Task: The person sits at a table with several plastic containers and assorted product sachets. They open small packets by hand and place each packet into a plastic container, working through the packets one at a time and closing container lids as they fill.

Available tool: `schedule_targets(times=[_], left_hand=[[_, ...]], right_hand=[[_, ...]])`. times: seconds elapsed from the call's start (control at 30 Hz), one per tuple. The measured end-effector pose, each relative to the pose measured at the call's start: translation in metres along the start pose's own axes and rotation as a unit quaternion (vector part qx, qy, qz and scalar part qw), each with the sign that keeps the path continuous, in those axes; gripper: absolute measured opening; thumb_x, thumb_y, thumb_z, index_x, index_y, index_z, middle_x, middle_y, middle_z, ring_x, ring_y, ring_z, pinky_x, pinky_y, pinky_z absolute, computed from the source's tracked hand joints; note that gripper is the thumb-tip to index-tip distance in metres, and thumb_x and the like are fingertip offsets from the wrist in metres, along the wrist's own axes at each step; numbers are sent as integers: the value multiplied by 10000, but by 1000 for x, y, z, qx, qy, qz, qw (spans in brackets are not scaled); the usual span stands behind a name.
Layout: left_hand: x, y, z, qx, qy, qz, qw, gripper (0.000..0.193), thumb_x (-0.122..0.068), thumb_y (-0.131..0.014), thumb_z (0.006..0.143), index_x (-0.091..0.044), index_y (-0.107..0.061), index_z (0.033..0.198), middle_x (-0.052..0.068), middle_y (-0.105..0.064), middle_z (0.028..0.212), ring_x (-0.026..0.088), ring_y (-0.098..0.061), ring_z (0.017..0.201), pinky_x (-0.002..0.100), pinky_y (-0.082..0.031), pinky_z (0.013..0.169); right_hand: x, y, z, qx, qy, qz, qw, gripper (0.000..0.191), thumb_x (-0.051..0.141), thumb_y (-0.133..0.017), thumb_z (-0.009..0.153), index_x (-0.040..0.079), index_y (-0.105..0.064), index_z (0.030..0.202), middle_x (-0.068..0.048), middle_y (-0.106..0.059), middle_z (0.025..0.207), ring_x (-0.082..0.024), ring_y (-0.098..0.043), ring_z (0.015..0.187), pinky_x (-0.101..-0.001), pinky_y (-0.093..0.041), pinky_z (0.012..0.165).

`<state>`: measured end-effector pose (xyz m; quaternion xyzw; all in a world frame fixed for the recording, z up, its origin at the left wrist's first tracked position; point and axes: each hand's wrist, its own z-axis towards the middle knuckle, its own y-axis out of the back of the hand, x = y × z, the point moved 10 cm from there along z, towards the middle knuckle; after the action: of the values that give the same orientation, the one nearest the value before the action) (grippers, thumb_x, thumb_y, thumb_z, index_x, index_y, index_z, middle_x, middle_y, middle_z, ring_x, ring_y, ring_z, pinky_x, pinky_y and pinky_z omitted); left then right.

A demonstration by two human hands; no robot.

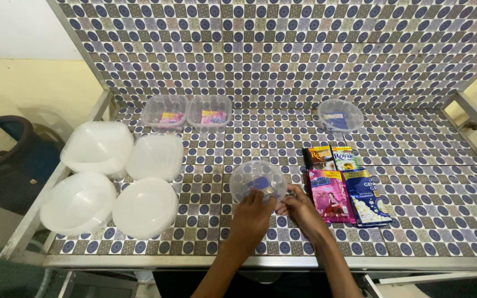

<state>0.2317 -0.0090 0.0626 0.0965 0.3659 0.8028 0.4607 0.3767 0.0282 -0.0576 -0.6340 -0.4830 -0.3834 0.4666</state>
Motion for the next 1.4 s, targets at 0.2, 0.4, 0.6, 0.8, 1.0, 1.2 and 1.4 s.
schedule_targets(times=[0.2,0.4,0.6,0.8,1.0,1.2,1.4], left_hand=[[3,-31,6,98,110,-38,988,171,-144,-704,891,-8,-646,976,230,-636,990,456,-638,1038,535,-549,801],[-5,-58,16,145,111,12,983,260,-119,-729,790,-13,-669,1020,221,-654,998,398,-641,992,471,-546,786],[-9,-68,18,181,109,87,974,307,-81,-749,738,17,-641,1008,218,-679,969,362,-660,970,420,-566,791],[5,-66,18,209,142,-27,967,359,-90,-777,762,30,-620,1061,221,-681,970,393,-685,957,466,-579,746],[-2,-56,17,207,114,-3,972,324,-95,-762,841,35,-631,1107,247,-672,1020,424,-673,992,474,-581,751],[-1,-49,20,155,154,-6,976,445,-103,-789,719,36,-646,1117,278,-649,1125,438,-664,969,511,-564,723],[-8,-82,28,187,103,130,968,332,-67,-719,748,11,-670,1067,214,-693,998,354,-689,993,411,-577,800]], right_hand=[[-11,16,3,-25,1,-51,998,463,27,-477,899,68,-472,1360,-111,-681,919,-164,-643,807,-275,-512,746],[-15,18,3,-38,-20,-7,999,475,67,-541,901,91,-473,1370,-89,-696,1004,-130,-609,783,-261,-471,663],[-13,13,-4,-63,-44,20,997,432,138,-574,938,112,-460,1354,-87,-675,1021,-113,-651,785,-248,-517,669],[7,-3,-12,-27,-12,-29,999,518,93,-543,892,180,-489,1400,-57,-690,931,-102,-501,654,-249,-383,557],[8,-2,-17,-55,-26,-51,997,417,162,-481,972,107,-568,1375,-32,-592,808,-109,-484,661,-261,-372,589],[-3,8,-9,-51,0,-58,997,433,136,-520,968,102,-526,1399,-43,-597,820,-100,-503,632,-249,-352,537],[-3,6,-5,-34,31,-10,999,459,189,-544,1006,120,-482,1456,-34,-664,978,-77,-558,686,-233,-419,561]])
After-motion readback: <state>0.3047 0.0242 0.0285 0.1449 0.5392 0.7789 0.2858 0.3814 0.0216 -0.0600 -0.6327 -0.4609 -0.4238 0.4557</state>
